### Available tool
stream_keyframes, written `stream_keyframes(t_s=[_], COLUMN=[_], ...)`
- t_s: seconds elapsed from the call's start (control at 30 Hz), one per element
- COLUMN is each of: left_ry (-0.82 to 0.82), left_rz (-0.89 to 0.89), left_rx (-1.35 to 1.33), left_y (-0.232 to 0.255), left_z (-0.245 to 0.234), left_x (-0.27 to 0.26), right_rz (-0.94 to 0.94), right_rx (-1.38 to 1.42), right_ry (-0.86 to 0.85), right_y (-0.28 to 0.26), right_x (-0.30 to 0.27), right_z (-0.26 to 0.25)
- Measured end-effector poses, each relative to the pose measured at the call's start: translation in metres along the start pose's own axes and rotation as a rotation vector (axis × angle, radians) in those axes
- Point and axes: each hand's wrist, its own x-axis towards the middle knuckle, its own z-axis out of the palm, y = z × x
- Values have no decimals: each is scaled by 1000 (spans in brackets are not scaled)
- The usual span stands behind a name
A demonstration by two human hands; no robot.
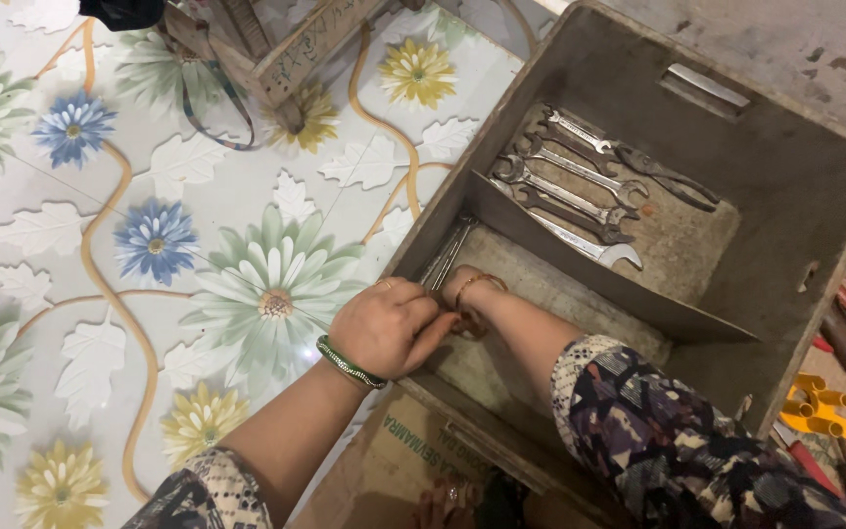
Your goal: The person sits on the floor and organizes various hand tools, including wrenches, pliers, and screwdrivers, into a grey plastic toolbox. They pick up individual tools, inspect them, and place them into designated compartments within the box.
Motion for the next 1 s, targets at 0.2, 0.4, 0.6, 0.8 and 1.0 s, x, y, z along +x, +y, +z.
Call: stream_keyframes(t_s=[0.2, 0.4, 0.6, 0.8, 1.0], left_ry=[23, -56, -44, -57, -44], left_rz=[11, -10, 12, -1, -20], left_rx=[-2, 16, -6, 8, 56], left_y=[3, 2, 1, 3, 2], left_z=[-1, -2, -3, -3, 0], left_x=[1, -1, 1, 2, -1], right_rz=[-73, -219, -133, -106, -88], right_rx=[16, 464, 374, 57, 233], right_ry=[189, 371, 251, 343, 312], right_y=[14, 38, 29, 0, 4], right_x=[17, 34, 26, -19, -56], right_z=[5, 25, 10, -4, -10])
